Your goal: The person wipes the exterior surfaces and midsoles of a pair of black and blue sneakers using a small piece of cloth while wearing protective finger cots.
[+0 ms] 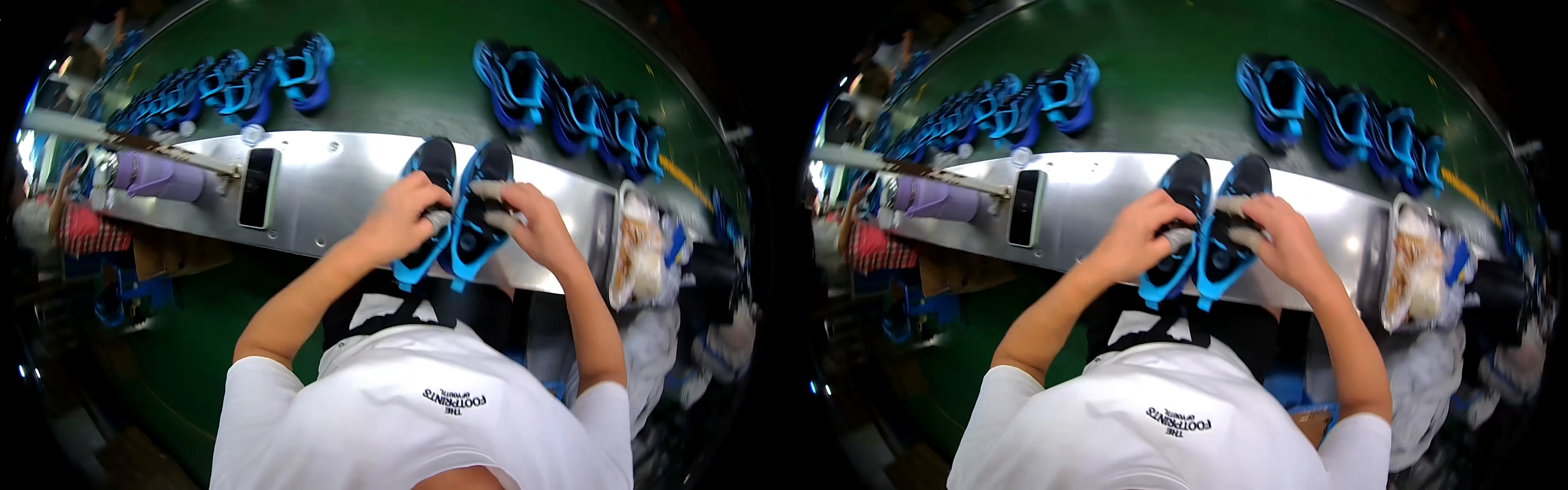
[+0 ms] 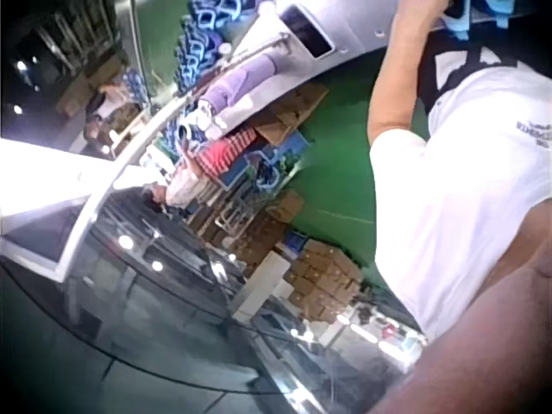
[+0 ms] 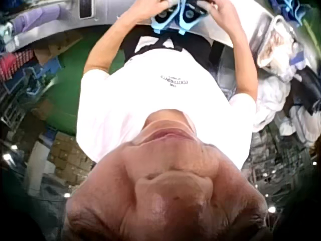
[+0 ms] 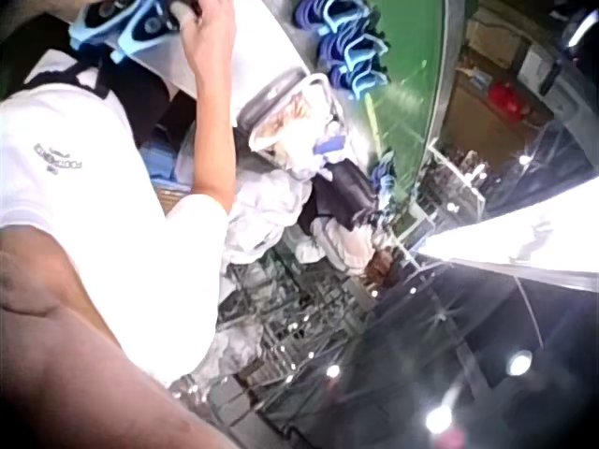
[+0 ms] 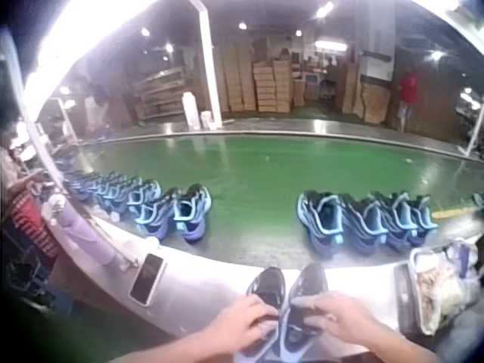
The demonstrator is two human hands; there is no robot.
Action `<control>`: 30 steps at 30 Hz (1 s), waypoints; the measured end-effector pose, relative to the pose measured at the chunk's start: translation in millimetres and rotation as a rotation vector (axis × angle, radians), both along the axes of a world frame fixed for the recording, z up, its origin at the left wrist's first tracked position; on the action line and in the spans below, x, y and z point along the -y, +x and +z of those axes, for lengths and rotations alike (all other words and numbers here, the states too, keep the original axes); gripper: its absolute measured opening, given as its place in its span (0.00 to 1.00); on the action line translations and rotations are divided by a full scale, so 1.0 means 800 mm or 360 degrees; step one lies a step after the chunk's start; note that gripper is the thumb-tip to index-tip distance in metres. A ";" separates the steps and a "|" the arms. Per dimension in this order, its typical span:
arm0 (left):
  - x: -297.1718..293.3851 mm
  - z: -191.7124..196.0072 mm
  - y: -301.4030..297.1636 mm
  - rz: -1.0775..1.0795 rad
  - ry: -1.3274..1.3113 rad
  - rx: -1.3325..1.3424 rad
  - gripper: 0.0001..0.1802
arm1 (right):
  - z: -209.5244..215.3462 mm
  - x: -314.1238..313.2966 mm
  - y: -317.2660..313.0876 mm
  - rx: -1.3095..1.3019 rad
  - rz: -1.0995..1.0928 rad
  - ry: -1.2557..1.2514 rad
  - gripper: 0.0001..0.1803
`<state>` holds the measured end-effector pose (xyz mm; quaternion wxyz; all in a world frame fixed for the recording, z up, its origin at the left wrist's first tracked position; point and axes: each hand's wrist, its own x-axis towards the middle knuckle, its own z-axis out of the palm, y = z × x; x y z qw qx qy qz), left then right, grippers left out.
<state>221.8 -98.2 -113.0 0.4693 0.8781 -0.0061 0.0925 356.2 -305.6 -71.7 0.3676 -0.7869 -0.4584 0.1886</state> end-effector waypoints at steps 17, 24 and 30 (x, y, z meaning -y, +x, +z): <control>0.047 0.063 -0.016 0.0003 -0.0883 -0.0977 0.12 | -0.004 0.007 -0.001 -0.0212 0.0066 0.0172 0.26; 0.102 0.031 0.008 0.0230 -0.2089 -0.1130 0.16 | -0.013 0.010 -0.005 0.0227 -0.0196 0.0080 0.29; 0.115 0.023 0.013 0.0362 -0.2176 -0.1054 0.16 | -0.015 0.019 0.003 -0.0460 -0.0089 0.0081 0.29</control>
